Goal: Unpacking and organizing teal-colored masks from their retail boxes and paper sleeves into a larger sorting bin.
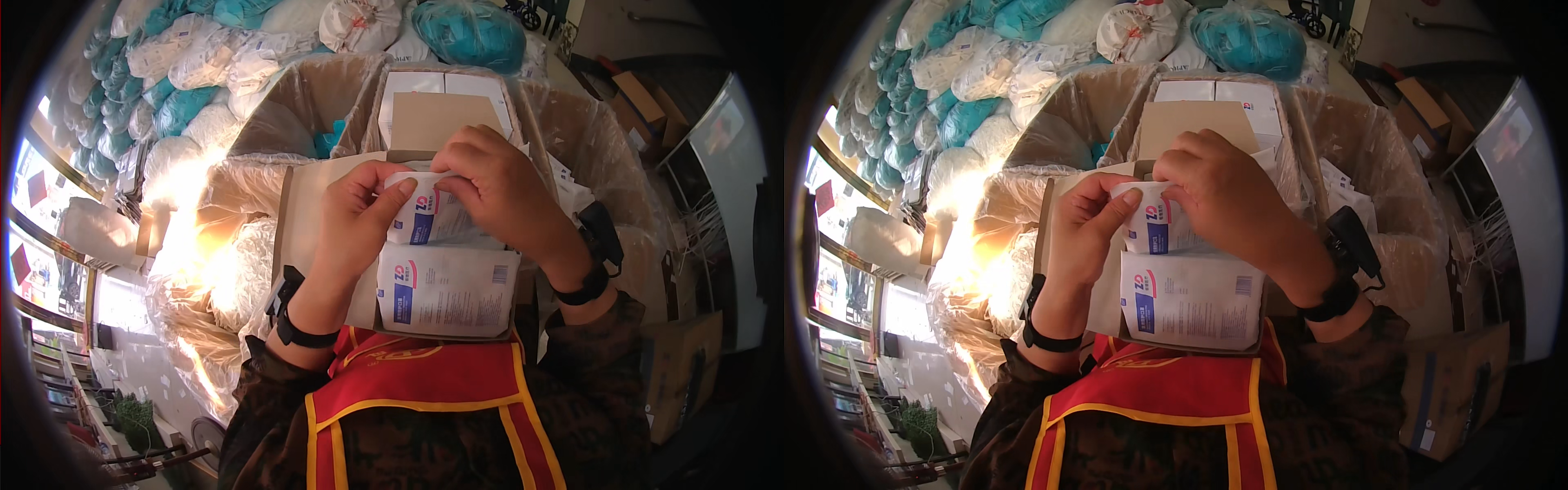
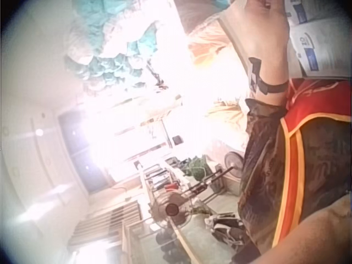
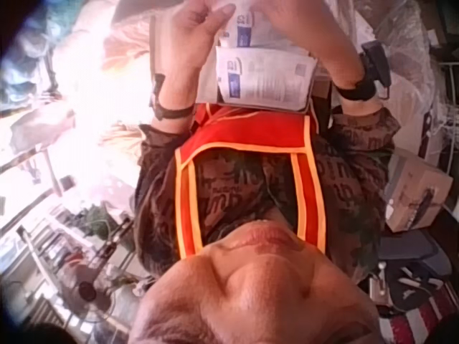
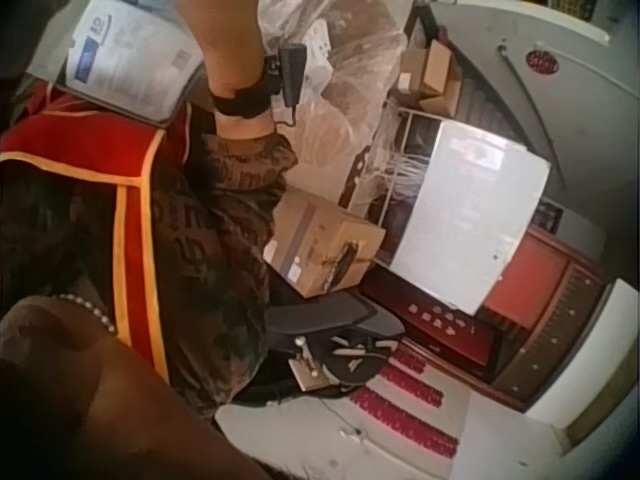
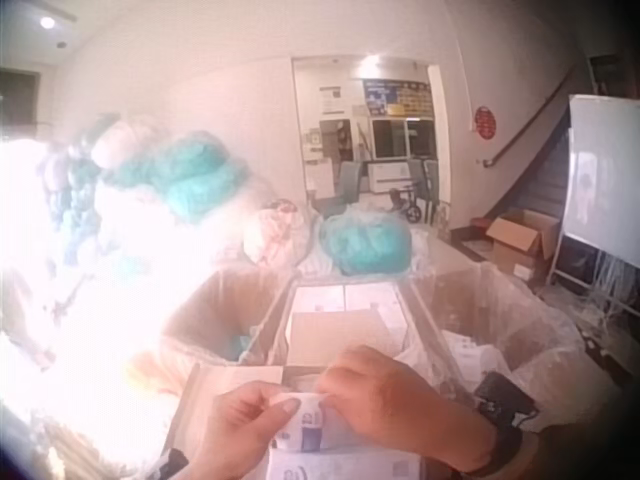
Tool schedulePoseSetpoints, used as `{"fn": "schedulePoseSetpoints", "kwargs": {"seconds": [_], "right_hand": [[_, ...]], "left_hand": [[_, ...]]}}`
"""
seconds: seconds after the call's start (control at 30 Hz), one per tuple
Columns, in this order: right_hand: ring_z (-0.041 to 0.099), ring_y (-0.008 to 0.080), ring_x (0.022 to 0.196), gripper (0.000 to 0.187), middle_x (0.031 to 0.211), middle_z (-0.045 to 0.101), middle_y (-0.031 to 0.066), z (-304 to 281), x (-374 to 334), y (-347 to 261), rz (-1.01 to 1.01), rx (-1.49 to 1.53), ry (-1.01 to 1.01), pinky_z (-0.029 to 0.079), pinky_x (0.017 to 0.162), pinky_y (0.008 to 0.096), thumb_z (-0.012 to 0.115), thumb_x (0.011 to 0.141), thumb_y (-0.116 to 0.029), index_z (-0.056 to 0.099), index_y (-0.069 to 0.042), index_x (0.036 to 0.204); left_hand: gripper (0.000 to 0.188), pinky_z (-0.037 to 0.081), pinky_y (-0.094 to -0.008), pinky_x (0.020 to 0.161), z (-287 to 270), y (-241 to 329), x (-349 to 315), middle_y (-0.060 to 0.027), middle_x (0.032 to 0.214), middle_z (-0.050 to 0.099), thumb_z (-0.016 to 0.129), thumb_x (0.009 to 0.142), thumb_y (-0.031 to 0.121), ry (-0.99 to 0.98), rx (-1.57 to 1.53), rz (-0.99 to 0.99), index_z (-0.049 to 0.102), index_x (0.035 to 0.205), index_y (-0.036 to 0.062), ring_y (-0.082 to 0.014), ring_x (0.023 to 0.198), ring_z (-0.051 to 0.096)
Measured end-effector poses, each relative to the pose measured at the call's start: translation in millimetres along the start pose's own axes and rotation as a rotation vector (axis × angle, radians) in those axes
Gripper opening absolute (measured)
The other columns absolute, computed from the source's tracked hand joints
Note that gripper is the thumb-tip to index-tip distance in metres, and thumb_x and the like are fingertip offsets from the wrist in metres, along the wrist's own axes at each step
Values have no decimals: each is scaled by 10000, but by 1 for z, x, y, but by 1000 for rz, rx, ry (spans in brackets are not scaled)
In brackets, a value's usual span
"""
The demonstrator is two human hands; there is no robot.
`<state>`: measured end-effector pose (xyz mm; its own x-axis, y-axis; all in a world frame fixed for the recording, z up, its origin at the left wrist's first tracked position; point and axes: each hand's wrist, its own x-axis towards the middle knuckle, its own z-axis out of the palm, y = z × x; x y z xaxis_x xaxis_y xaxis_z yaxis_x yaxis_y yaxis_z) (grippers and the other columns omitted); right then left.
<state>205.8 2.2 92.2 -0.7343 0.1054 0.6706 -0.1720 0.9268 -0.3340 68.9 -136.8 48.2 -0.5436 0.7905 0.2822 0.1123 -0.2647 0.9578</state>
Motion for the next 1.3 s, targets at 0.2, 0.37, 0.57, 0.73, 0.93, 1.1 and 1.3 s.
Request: {"fn": "schedulePoseSetpoints", "kwargs": {"seconds": [0.2, 0.37, 0.57, 0.73, 0.93, 1.1, 1.3], "right_hand": [[558, 302, 856, 143, 818, 539, 90, 9, 4, 7, -31, -29, 19, 465, 740, 392, 706, 714, -41, 590, -48, 797], [562, 308, 808, 151, 813, 551, 103, 1, 9, -7, 78, 65, -44, 468, 716, 387, 718, 728, -56, 585, -29, 793], [561, 303, 755, 158, 796, 556, 114, 10, 9, 5, 258, 319, -77, 469, 691, 368, 723, 746, -57, 582, -7, 796], [549, 299, 742, 157, 790, 547, 109, 12, 11, 7, 378, 518, -91, 469, 685, 356, 720, 743, -41, 572, -7, 784], [517, 249, 733, 161, 783, 493, 74, 14, 17, -8, -115, -7, 56, 434, 651, 340, 673, 720, 18, 523, -26, 759], [514, 244, 734, 80, 773, 479, 55, 17, -2, -46, -335, -154, -149, 432, 641, 344, 588, 708, -111, 515, -84, 729], [528, 236, 744, 103, 779, 484, 72, 9, -32, -86, -412, 182, -161, 439, 647, 356, 597, 694, -110, 529, -76, 765]], "left_hand": [[132, 459, -185, 609, 0, -8, 5, -6, 783, 652, 688, 886, 104, 50, -112, -36, 661, 953, -7, -42, 678, 563], [123, 455, -182, 596, 5, 2, 2, -11, 784, 654, 696, 878, 93, 100, -30, 49, 662, 941, -6, -39, 679, 566], [101, 422, -169, 562, 10, -7, 4, -5, 776, 647, 694, 880, 99, 159, -121, -20, 657, 900, 8, -23, 656, 542], [114, 391, -164, 533, 10, -4, 9, 3, 762, 638, 699, 877, 118, 132, -104, -28, 649, 870, 16, -21, 624, 530], [101, 448, -214, 559, 11, 0, 16, -32, 764, 649, 685, 876, 98, 116, -489, -92, 638, 849, 13, -76, 627, 567], [100, 483, -241, 586, -5, -13, 32, -58, 778, 663, 668, 884, 85, 203, -556, -189, 627, 861, -3, -102, 640, 595], [104, 492, -239, 612, -16, -17, 44, -61, 792, 669, 679, 875, 72, 127, -506, -173, 624, 846, -11, -96, 651, 596]]}}
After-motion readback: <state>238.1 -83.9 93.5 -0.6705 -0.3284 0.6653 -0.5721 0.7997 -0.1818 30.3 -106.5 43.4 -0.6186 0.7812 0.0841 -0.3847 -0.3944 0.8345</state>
